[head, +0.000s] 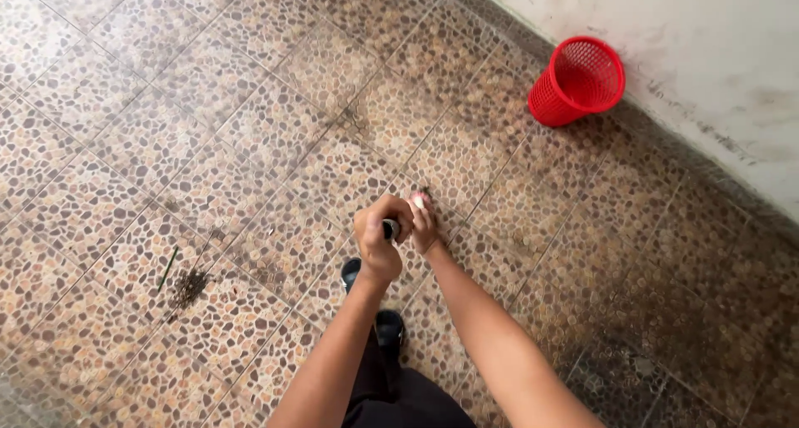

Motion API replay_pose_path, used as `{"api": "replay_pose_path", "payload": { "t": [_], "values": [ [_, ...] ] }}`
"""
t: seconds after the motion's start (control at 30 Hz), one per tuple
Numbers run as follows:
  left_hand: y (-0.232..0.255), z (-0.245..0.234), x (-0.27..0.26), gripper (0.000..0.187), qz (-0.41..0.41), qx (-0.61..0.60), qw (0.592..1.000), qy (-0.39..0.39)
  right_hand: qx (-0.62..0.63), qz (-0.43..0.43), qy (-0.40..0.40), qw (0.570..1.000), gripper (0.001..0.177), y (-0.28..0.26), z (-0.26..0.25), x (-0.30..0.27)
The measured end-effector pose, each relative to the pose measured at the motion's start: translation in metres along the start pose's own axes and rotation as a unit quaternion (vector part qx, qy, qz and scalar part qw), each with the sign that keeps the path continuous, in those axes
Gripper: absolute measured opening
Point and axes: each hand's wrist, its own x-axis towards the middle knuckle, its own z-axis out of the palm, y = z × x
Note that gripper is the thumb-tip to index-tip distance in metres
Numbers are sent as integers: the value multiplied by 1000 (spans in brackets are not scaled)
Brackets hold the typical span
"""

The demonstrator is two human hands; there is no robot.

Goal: Sweeping a tiled floor with a hand broom.

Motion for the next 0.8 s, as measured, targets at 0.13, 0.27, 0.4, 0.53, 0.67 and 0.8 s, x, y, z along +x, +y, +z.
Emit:
{"api": "replay_pose_path", "payload": {
  "t": [0.13, 0.27, 0.4, 0.53, 0.67, 0.8],
  "values": [
    [-6, -4, 16, 60, -34, -81, 996, 27, -10, -19, 23, 999, 51, 14, 15, 5],
    [-12, -6, 31, 59, -31, -95, 995, 18, 2, -4, 25, 1000, 52, 13, 11, 13],
    [-20, -15, 51, 57, -30, -53, 998, 5, 114, 103, 1, 988, 45, 9, 12, 31],
    [-18, -23, 71, 51, -66, -104, 992, -27, 332, 329, -34, 884, 42, -1, 6, 52],
    [-12, -32, 86, 52, -17, -98, 992, -81, 145, 185, 31, 972, 44, 27, 9, 40],
    [-10, -22, 89, 36, -32, -30, 990, -135, -29, 39, 67, 997, 47, 32, -27, 44]
  ]
}}
